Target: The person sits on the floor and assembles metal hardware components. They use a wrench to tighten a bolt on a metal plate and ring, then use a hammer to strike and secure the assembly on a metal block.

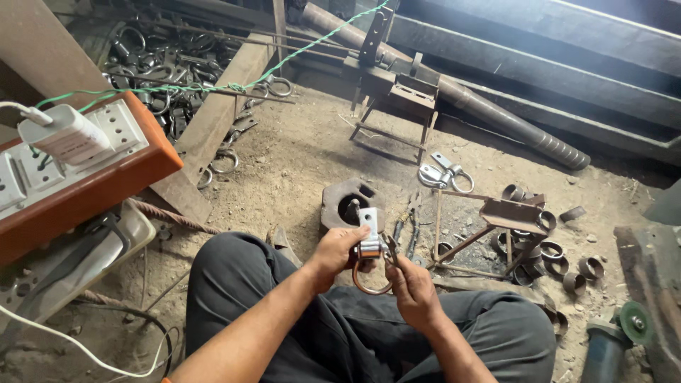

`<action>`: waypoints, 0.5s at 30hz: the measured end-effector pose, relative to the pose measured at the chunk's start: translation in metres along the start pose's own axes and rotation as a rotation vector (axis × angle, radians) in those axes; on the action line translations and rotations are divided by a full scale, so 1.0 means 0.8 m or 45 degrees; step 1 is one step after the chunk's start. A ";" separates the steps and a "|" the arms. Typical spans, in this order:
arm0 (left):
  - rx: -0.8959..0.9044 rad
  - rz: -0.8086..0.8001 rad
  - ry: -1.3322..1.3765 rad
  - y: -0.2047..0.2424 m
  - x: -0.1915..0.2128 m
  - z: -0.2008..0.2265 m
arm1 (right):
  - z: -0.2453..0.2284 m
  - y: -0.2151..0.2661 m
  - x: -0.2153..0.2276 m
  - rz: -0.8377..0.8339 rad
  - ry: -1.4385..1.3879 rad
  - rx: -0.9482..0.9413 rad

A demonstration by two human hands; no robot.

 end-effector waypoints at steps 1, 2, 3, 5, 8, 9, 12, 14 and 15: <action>-0.009 0.016 0.012 -0.003 0.002 0.003 | 0.003 0.002 0.000 -0.021 0.015 -0.043; -0.017 0.036 0.028 -0.005 0.004 0.006 | 0.006 0.005 0.000 -0.046 0.030 -0.086; -0.026 0.056 0.044 -0.006 0.007 0.009 | 0.009 0.008 -0.001 -0.071 0.045 -0.130; -0.043 0.007 0.259 -0.005 0.015 0.013 | 0.013 0.008 0.001 -0.074 0.056 -0.142; -0.256 0.115 0.018 -0.002 0.026 0.025 | 0.009 0.006 0.006 -0.054 0.080 -0.111; -0.358 0.181 -0.156 -0.001 0.029 0.031 | 0.004 0.004 0.009 -0.042 0.092 -0.092; -0.423 0.324 -0.181 0.006 0.035 0.036 | -0.016 -0.007 0.039 0.171 0.269 -0.232; -0.348 0.393 -0.148 0.011 0.043 0.034 | -0.078 -0.004 0.072 0.223 0.530 0.095; -0.309 0.428 -0.129 0.012 0.046 0.033 | -0.123 0.016 0.097 0.232 0.650 0.343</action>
Point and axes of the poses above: each hand's wrist, its own y-axis away from the middle knuckle, its own x-axis out of the back of the hand, z = x × y, the point moved 7 cm from there along -y, towards the middle knuckle, and after that the axes turned 10 degrees about -y, right-handed, at the moved point
